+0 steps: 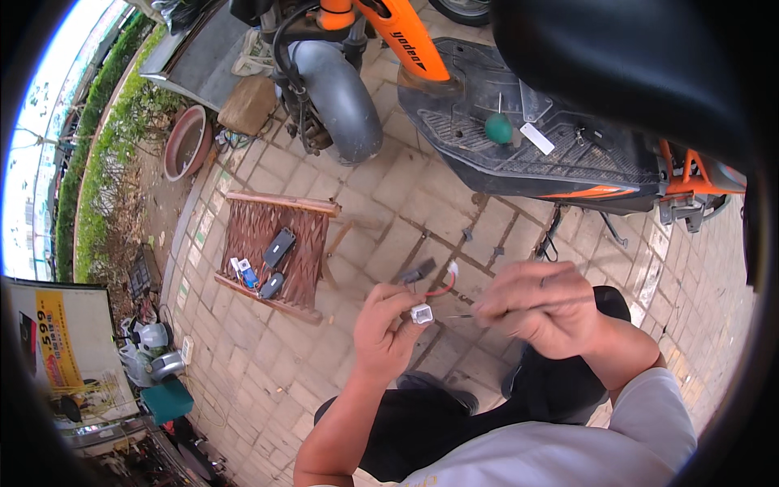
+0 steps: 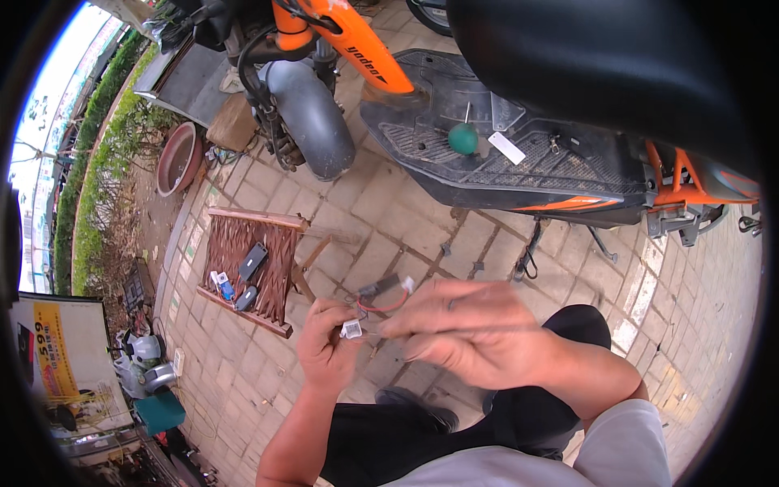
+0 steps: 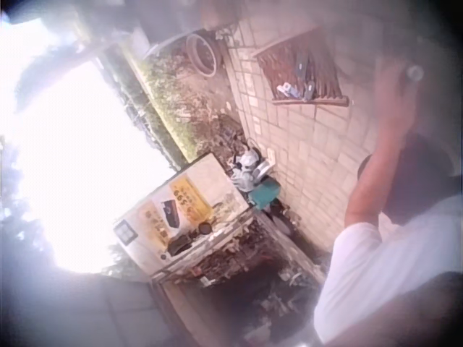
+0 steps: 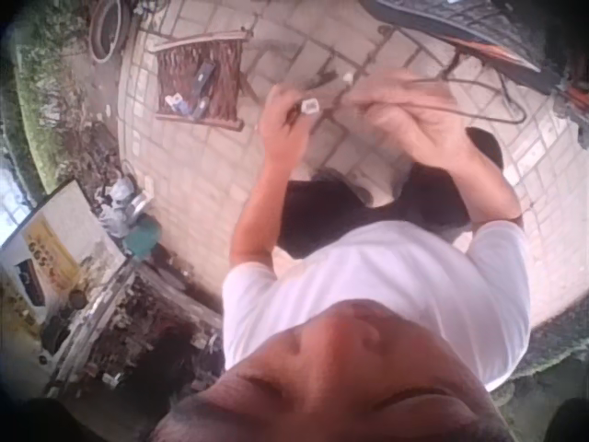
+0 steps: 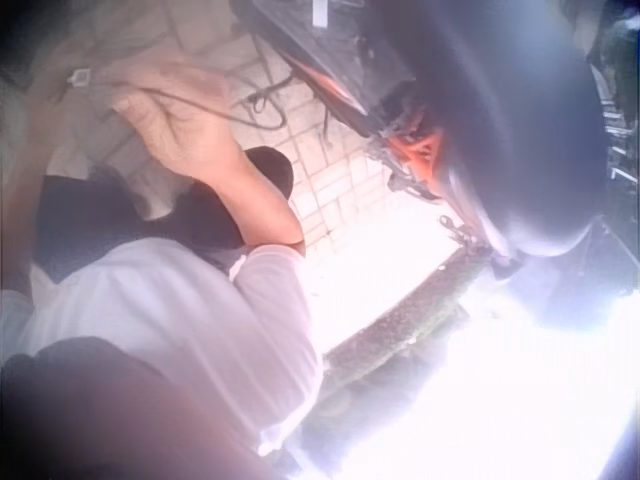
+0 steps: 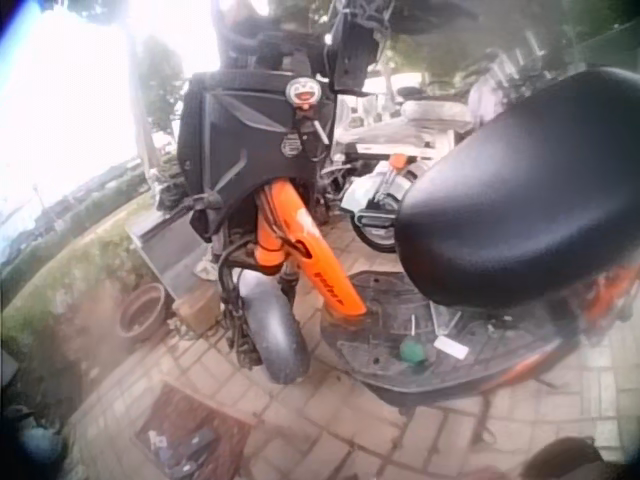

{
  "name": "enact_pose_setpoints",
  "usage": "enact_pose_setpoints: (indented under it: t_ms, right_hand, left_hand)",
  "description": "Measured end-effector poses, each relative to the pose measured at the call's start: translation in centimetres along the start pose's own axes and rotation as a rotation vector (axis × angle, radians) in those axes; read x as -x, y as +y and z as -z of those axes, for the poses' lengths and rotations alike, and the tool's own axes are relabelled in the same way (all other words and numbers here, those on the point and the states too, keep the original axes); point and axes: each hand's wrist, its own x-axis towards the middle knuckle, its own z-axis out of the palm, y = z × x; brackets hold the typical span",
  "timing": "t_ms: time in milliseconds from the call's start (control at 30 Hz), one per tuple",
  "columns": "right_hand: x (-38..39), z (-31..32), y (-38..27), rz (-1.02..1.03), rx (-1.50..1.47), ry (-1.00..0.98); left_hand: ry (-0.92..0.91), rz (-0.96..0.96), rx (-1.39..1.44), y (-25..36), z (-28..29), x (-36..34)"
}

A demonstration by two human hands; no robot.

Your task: The person repairs an electric scooter by handling wires and connectors, using a screwdriver to open the seat compartment, and connecting a small electronic module to the scooter's wiring.

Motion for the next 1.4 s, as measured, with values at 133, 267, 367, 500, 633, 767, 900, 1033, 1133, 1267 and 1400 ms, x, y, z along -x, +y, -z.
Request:
enact_pose_setpoints:
  t_ms: [133,267,367,500,633,767,900,1033,1133,1267,1400]
  right_hand:
    - [1.1,-1.1,1.2,0.063,0.137,-0.049]
    - [1.4,-1.4,1.8,0.071,0.163,-0.1]
    - [1.4,-1.6,2.0,0.111,0.205,-0.111]
    - [1.4,-1.7,2.2,0.189,0.265,-0.119]
    - [1.8,-1.6,2.1,0.266,0.408,-0.125]
    - [2.1,-1.7,2.0,0.267,0.487,-0.087]
    - [2.1,-1.8,2.0,0.275,0.489,-0.065]
    - [1.9,-1.5,2.2,0.172,0.346,-0.049]
    - [1.7,-1.2,2.2,0.091,0.154,-0.037]
    - [1.9,-0.7,2.3,-0.056,0.049,-0.019]
    - [1.8,-1.1,2.0,0.054,0.199,-0.001]
  left_hand:
    - [-0.079,0.003,-0.017,-0.7,-0.1,0.6]
    - [-0.092,0.057,0.076,-0.3,-0.7,0.9]
    - [-0.085,0.072,0.091,-0.1,-0.8,1.0]
    - [-0.074,0.045,0.065,0.0,-0.8,0.9]
    - [-0.06,0.024,0.029,0.3,-1.2,0.9]
    - [-0.067,0.041,-0.015,0.8,-1.4,0.9]
    - [-0.087,0.023,-0.089,0.8,-1.1,0.7]
    - [-0.114,-0.014,-0.15,0.5,-1.1,0.7]
    - [-0.086,0.037,-0.086,0.7,-1.4,0.8]
    - [-0.057,0.141,0.061,0.9,-1.8,0.8]
    - [-0.058,0.13,0.029,0.9,-2.1,0.6]
